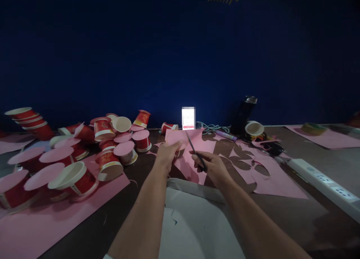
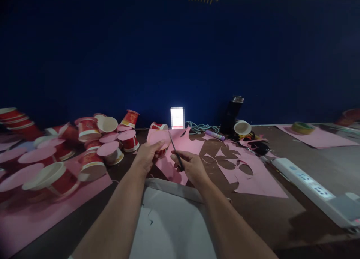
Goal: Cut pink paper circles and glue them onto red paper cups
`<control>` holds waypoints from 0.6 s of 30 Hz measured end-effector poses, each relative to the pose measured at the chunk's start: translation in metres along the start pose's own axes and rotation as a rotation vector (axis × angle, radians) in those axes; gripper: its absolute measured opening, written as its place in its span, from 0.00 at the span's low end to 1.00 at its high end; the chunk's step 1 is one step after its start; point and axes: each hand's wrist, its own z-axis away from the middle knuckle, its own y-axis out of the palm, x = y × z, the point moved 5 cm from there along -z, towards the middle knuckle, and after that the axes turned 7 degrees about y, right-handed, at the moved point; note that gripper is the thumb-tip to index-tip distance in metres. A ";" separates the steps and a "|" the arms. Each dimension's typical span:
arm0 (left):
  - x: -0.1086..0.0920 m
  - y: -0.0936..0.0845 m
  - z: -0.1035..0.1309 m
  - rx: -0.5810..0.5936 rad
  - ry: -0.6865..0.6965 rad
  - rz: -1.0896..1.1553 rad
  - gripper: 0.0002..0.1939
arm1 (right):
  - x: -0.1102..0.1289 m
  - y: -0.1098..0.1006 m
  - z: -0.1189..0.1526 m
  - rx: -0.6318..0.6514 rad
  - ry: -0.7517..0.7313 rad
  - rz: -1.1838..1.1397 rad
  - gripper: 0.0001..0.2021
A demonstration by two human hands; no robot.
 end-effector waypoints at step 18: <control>0.001 -0.006 -0.002 -0.074 -0.003 -0.004 0.17 | 0.001 0.001 0.001 -0.007 0.018 -0.002 0.23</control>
